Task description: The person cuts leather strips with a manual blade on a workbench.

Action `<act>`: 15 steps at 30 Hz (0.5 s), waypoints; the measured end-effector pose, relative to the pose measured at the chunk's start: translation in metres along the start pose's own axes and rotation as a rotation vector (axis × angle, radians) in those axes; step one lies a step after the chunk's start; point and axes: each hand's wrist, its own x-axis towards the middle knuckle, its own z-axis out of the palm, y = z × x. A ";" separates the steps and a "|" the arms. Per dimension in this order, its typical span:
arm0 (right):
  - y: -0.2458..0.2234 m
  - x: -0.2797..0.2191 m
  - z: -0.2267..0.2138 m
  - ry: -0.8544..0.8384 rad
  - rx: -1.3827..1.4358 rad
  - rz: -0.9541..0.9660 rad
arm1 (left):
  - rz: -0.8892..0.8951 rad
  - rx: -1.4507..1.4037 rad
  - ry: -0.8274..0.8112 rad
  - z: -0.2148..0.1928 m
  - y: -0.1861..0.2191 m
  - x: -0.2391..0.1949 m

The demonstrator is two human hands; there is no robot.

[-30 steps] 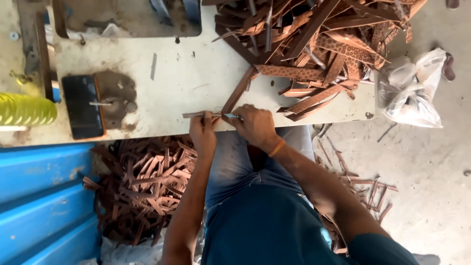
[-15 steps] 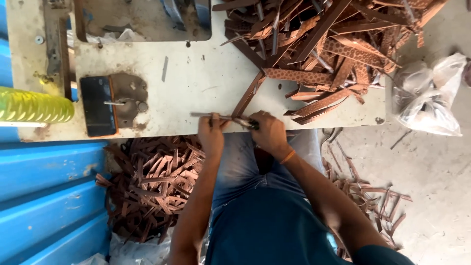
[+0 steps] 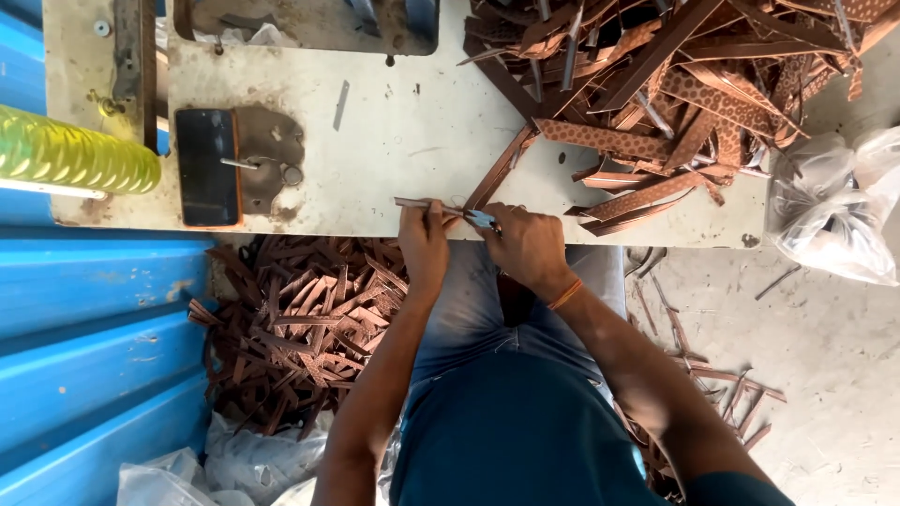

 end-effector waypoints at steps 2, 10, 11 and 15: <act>-0.002 0.003 -0.001 0.014 -0.011 -0.030 | 0.011 0.003 -0.003 0.000 -0.002 0.000; -0.001 0.011 0.005 0.025 -0.014 -0.071 | -0.058 -0.014 -0.019 -0.001 -0.008 0.000; -0.001 0.012 0.005 0.004 -0.040 -0.068 | -0.046 -0.030 -0.015 -0.001 -0.008 -0.001; -0.003 0.010 0.002 -0.003 -0.013 -0.047 | -0.033 -0.053 -0.001 0.000 -0.004 -0.003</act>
